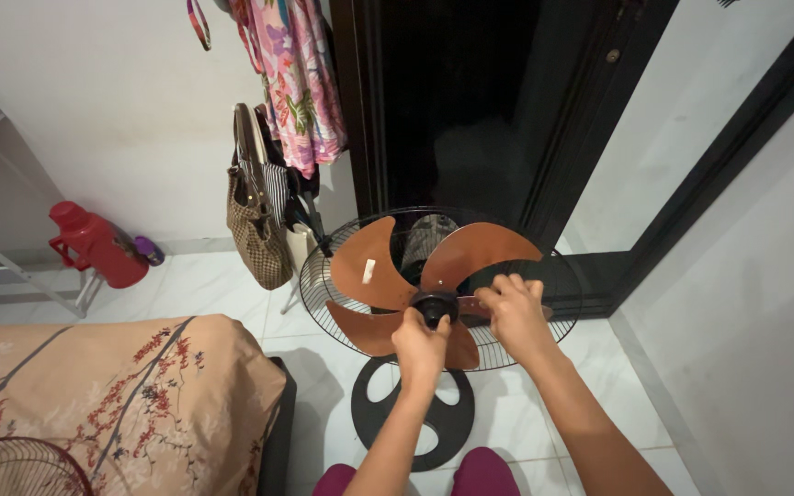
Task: The person disassembles a standing electric fan, removing the front grille, unscrewing the blade cap, taking off the blades and the rear grille, then reassembles the blades, cap and grilles back onto the fan head.
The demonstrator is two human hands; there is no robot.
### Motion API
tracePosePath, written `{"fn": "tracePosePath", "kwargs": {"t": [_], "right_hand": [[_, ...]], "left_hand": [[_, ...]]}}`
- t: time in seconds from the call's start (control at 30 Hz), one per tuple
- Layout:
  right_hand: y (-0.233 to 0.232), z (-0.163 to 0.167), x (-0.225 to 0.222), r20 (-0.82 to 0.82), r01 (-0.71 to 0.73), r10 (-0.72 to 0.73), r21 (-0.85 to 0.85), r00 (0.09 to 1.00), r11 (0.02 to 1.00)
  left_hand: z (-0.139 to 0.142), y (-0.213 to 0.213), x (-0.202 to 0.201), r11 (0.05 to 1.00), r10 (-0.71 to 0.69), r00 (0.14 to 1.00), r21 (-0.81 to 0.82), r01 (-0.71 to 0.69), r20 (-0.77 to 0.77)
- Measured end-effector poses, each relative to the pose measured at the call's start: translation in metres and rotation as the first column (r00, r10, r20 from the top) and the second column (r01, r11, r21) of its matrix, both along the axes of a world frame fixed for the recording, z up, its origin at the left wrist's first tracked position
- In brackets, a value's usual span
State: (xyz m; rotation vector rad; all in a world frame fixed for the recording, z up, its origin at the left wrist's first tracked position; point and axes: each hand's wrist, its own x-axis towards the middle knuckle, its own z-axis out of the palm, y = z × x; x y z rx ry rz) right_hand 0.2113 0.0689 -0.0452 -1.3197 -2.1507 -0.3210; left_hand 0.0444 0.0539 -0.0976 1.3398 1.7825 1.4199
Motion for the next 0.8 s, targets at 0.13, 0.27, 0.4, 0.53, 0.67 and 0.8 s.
{"fn": "tracePosePath", "kwargs": {"t": [0.13, 0.27, 0.4, 0.53, 0.67, 0.8], "right_hand": [[0.001, 0.0, 0.003, -0.048, 0.006, -0.005, 0.008, 0.999, 1.0], [0.002, 0.002, 0.008, -0.066, -0.004, 0.006, 0.029, 0.998, 1.0], [0.001, 0.002, 0.009, -0.054, 0.018, -0.018, -0.001, 0.998, 1.0], [0.0, 0.003, 0.009, -0.068, 0.015, -0.015, -0.002, 0.998, 1.0], [0.0, 0.004, 0.009, -0.072, 0.003, -0.002, 0.021, 0.997, 1.0], [-0.001, 0.006, 0.01, -0.056, 0.015, -0.014, 0.023, 0.998, 1.0]], "left_hand": [[-0.009, -0.004, 0.006, 1.0, 0.005, 0.997, -0.004, -0.004, 0.071], [-0.024, -0.006, 0.005, 0.962, -0.121, 0.83, -0.14, 0.233, 0.545], [-0.037, 0.0, -0.002, 0.86, -0.126, 0.229, -0.008, 0.51, 0.965], [-0.045, 0.005, -0.007, 0.819, -0.069, -0.246, 0.196, 0.54, 0.967], [-0.047, 0.013, -0.001, 0.866, 0.006, -0.367, 0.179, 0.467, 0.93], [-0.045, 0.015, 0.003, 0.904, 0.054, -0.436, 0.142, 0.404, 0.898]]}}
